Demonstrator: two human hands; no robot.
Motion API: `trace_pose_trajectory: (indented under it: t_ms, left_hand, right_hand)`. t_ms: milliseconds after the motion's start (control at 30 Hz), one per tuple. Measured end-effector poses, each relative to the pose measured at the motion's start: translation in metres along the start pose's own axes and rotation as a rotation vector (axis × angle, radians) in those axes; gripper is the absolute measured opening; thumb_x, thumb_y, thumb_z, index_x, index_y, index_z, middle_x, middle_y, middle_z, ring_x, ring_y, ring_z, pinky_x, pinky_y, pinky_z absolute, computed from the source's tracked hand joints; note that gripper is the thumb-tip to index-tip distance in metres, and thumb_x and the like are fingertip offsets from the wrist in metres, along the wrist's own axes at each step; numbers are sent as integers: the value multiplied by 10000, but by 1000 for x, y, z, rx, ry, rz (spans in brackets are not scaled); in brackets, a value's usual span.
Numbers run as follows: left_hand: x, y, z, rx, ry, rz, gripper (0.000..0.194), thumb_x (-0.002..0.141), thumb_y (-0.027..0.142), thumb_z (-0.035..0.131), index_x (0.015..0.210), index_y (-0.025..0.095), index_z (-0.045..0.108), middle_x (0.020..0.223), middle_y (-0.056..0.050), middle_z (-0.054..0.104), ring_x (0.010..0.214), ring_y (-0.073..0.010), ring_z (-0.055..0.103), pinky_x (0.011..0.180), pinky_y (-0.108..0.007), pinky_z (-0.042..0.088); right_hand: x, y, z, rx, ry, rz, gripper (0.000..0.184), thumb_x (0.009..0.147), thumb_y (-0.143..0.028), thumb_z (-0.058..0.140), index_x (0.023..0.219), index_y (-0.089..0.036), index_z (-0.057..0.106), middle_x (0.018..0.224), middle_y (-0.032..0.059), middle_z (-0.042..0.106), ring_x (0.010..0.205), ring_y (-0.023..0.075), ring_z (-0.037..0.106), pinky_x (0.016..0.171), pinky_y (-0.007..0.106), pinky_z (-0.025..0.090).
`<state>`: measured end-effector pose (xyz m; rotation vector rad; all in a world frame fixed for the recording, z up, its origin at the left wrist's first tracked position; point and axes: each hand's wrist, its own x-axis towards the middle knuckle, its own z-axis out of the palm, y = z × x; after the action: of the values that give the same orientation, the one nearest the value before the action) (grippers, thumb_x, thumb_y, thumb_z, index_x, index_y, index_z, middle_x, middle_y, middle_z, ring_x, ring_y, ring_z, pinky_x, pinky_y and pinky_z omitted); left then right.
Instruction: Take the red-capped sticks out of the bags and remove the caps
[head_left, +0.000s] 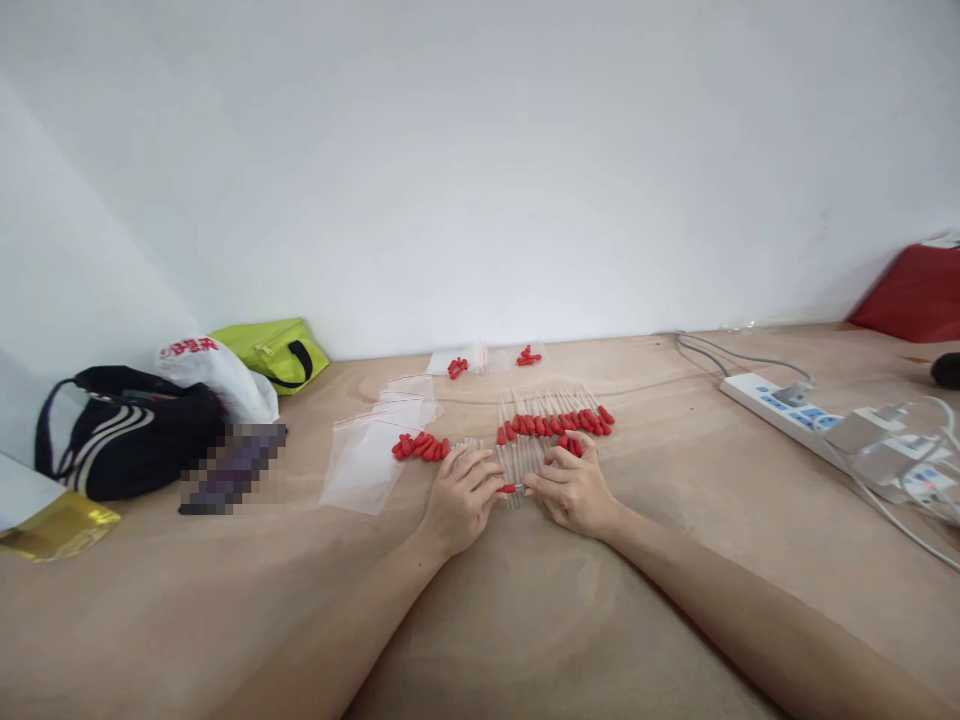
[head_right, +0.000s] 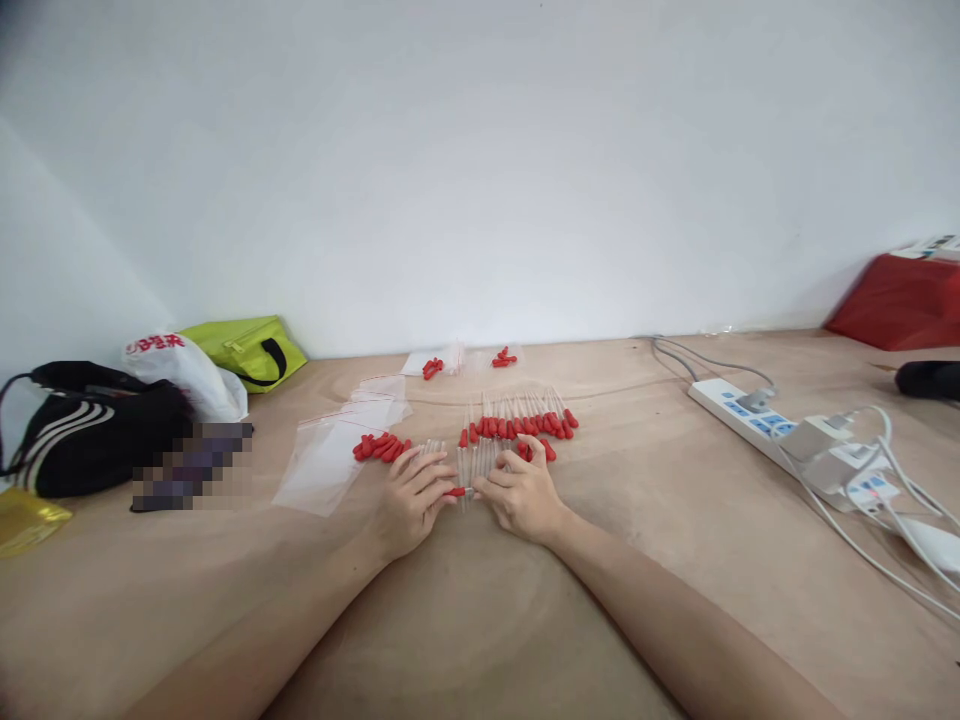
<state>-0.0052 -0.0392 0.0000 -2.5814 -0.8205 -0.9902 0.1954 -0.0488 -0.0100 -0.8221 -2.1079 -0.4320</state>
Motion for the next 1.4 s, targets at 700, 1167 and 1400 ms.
trace_pose_trajectory:
  t_ms: [700,1167,1400]
  left_hand:
    - [1,2,-2,-49,11,6,156,836,151,434,772,191,571,771,17,668,821,-135,575,841,-350,320]
    - [1,3,-3,-50,40,15,153,826,140,439,755,183,568,769,5,663,817,-154,547,810,-357,344]
    - [1,2,-8,-5,35,-26,166,817,139,442,752,192,586,756,-4,657,793,-156,551,822,-375,354]
  right_hand:
    - [-4,1,0,38,-72,35,179,833,-254,455,762,-234,618,519,-44,556,704,122,470,911,413,135]
    - [-1,0,-3,27,-46,13,175,830,-242,448,779,-226,614,525,-42,560,693,119,462,914,405,145]
    - [-4,1,-5,1,-73,39,201,833,-252,439,757,-223,623,524,-34,554,695,126,467,909,407,160]
